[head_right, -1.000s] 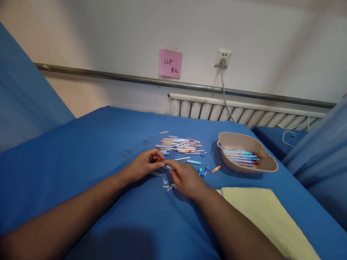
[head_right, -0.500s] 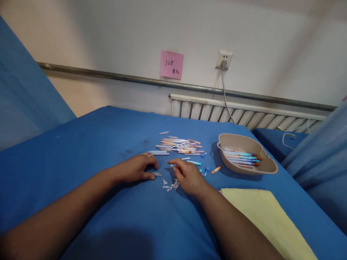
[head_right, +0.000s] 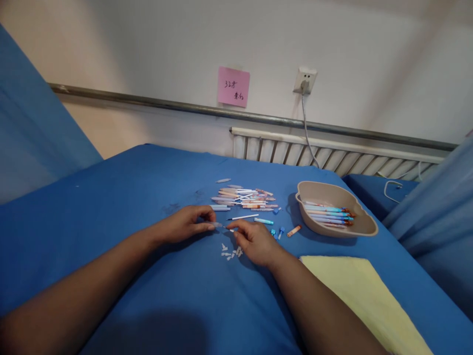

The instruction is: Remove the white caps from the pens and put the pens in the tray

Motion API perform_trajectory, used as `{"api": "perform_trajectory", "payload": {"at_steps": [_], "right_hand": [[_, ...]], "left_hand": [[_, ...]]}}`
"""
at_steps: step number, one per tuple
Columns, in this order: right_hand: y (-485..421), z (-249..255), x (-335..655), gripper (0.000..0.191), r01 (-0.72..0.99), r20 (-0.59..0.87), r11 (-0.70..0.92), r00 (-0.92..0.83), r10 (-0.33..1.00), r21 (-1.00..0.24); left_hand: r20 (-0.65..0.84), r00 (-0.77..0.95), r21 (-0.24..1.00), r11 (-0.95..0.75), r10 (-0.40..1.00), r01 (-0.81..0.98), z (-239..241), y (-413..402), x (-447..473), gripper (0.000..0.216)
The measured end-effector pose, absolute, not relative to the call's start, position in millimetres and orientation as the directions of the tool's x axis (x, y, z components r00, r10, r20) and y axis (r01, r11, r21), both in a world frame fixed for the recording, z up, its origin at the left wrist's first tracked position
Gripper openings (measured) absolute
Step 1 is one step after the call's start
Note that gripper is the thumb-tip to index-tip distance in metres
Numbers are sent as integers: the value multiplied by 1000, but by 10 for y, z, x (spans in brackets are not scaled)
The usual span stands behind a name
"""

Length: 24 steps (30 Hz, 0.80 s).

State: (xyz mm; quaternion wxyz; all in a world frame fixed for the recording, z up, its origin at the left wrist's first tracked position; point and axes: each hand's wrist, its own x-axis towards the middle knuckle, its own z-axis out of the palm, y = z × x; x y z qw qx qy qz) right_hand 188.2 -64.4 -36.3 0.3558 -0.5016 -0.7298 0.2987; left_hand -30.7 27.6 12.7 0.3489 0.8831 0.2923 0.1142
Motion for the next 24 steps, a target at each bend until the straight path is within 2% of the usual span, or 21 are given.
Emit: {"api": "perform_trajectory", "payload": {"at_steps": [18,24], "right_hand": [[-629,-392,1890,27,500,170,287,-267,949,-817],[-622,-375,1907,28,467,145,259,-266,953,-846]], "left_hand": [[4,818,595,-659,576,461,152,215,-269,25],[24,812,620,-646,583,446,134,221,-271,27]]}}
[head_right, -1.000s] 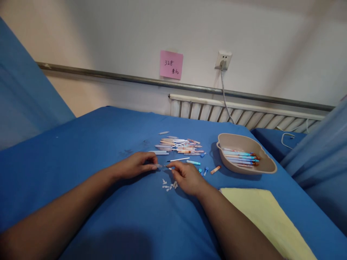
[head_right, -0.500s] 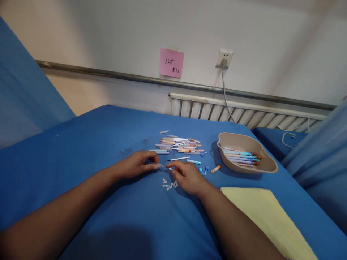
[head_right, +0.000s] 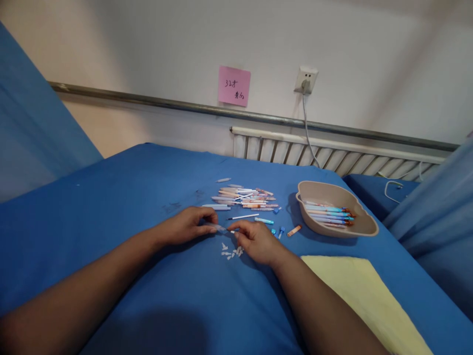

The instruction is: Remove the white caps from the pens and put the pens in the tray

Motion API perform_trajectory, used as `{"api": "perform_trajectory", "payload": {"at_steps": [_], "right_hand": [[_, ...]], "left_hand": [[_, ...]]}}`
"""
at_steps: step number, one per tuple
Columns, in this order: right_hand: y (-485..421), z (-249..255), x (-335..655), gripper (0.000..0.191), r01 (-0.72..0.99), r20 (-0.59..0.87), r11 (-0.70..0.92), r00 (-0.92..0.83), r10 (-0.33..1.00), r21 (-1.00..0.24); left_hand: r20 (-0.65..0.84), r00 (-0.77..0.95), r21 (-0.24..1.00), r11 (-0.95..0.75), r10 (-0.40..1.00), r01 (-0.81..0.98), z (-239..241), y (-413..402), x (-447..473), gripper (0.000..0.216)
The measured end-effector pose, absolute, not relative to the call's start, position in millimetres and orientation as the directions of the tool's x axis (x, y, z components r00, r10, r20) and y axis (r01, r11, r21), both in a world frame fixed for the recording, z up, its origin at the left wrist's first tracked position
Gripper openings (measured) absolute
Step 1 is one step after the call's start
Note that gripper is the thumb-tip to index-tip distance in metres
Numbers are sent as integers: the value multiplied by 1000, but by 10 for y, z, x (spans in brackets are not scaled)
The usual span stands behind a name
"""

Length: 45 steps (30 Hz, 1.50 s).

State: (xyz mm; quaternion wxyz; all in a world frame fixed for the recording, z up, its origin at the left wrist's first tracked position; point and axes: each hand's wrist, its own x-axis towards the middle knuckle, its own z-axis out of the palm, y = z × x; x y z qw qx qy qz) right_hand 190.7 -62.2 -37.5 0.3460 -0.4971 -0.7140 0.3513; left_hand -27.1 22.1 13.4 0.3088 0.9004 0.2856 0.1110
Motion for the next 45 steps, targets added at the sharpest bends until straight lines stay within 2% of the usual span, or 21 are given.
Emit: {"api": "perform_trajectory", "payload": {"at_steps": [7,33,45], "right_hand": [[-616,-377,1911,30,462,140,254,-266,954,-850],[-628,-363,1919,31,493,151,278,-282,947,-824],[-629,-370,1925,28,475,152,265,-262,953,-839]], "left_hand": [[21,811,666,-613,585,425,122,228,-269,27],[-32,834,669,-608,550,426,119,242,-261,24],[-82,839,741,-530,538,412,132,249,-249,28]]}}
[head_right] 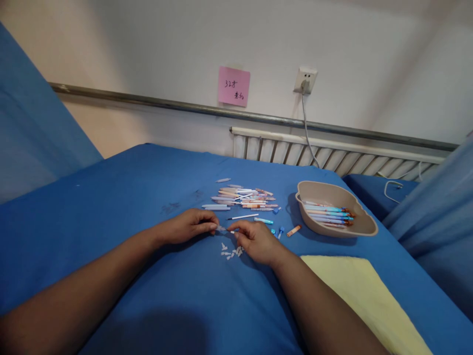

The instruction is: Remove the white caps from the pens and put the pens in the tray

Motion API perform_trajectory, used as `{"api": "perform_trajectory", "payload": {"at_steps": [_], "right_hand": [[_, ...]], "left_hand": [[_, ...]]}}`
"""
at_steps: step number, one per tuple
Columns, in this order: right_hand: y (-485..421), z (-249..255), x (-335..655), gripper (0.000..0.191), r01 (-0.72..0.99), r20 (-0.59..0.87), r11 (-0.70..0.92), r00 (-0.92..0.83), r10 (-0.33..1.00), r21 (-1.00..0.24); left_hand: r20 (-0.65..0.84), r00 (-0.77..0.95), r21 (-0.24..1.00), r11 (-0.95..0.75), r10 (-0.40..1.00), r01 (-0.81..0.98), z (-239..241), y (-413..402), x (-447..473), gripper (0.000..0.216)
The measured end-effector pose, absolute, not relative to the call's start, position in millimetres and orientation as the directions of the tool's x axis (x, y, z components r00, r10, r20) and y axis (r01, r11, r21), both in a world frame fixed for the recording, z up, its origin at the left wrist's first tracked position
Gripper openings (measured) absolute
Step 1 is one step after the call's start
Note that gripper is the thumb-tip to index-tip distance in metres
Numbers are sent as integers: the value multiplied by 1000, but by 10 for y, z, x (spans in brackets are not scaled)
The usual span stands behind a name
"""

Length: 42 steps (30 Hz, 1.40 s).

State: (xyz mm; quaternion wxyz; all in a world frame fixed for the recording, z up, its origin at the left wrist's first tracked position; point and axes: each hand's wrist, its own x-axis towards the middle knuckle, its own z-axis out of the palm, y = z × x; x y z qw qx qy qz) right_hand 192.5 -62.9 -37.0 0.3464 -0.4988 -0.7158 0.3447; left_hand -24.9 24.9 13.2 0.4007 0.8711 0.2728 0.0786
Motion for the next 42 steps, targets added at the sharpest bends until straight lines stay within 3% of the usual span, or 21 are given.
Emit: {"api": "perform_trajectory", "payload": {"at_steps": [7,14,18,28,37,42], "right_hand": [[-623,-388,1912,28,420,152,245,-243,958,-874],[-615,-269,1901,26,173,194,215,-132,972,-961],[-606,-251,1907,26,114,204,215,-101,974,-970],[-677,-254,1812,24,160,218,247,-177,960,-956],[-682,-327,1798,26,270,199,250,-202,959,-930],[-687,-322,1811,28,343,209,275,-217,953,-898]], "left_hand": [[-120,858,791,-475,499,386,104,257,-264,28],[-50,825,839,-425,563,341,113,270,-257,14],[-10,806,846,-425,591,322,124,263,-248,10],[50,785,853,-436,618,288,132,243,-225,9],[77,784,762,-544,616,352,127,226,-219,7],[118,797,649,-653,593,390,141,221,-228,7]]}}
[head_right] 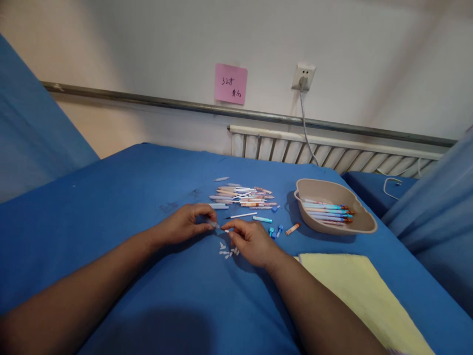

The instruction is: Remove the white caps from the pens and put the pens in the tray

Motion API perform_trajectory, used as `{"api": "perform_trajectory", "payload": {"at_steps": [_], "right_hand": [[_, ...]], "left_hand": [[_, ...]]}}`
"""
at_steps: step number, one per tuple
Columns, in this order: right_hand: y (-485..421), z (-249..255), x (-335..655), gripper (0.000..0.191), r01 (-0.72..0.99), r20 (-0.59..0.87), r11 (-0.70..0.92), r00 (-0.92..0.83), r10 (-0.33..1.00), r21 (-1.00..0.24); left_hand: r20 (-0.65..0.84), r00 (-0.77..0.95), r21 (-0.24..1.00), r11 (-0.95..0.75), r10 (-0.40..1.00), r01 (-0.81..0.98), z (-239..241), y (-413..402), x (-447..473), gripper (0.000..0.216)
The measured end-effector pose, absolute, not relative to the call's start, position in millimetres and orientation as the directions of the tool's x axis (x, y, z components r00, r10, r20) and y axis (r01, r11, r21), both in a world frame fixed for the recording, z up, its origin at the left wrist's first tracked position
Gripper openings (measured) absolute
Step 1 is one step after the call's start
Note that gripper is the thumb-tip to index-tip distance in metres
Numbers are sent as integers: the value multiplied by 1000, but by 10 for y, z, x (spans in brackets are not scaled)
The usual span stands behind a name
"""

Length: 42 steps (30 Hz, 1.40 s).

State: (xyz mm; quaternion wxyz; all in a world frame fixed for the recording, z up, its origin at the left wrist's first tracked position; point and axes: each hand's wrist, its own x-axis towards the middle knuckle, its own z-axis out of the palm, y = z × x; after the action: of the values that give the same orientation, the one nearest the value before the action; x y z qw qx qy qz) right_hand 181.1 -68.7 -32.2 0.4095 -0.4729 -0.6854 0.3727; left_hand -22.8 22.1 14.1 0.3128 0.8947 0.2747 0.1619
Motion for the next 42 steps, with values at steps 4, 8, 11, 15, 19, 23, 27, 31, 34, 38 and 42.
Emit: {"api": "perform_trajectory", "payload": {"at_steps": [4,8,11,15,19,23,27,31,34,38,42], "right_hand": [[-682,-311,1822,30,385,195,265,-212,958,-884],[-674,-321,1837,31,396,192,265,-213,958,-879],[-673,-330,1839,30,414,212,285,-213,954,-865],[-670,-329,1834,26,437,234,304,-207,950,-847],[-664,-326,1845,24,450,226,300,-212,951,-841],[-658,-335,1857,23,446,214,289,-212,954,-847],[-662,-329,1841,16,400,213,274,-190,958,-875],[-682,-274,1821,10,419,240,297,-185,953,-858],[-698,-220,1813,18,471,282,321,-154,947,-821],[-701,-193,1782,30,441,293,273,-23,956,-855],[-680,-231,1719,42,219,256,241,42,966,-946]], "left_hand": [[130,812,592,-702,569,396,172,197,-219,9],[110,799,638,-658,592,400,159,199,-211,11],[96,795,661,-636,599,399,140,205,-212,13],[97,816,643,-662,569,385,140,198,-214,15],[120,833,613,-700,541,367,133,192,-214,15],[98,840,649,-674,534,353,103,200,-214,18],[56,849,707,-622,525,337,86,196,-206,23],[48,866,704,-632,499,325,100,165,-188,23],[59,861,684,-648,506,334,121,110,-157,23],[47,862,703,-629,505,331,114,-5,-82,21],[34,878,754,-589,478,292,54,-105,-2,19]]}}
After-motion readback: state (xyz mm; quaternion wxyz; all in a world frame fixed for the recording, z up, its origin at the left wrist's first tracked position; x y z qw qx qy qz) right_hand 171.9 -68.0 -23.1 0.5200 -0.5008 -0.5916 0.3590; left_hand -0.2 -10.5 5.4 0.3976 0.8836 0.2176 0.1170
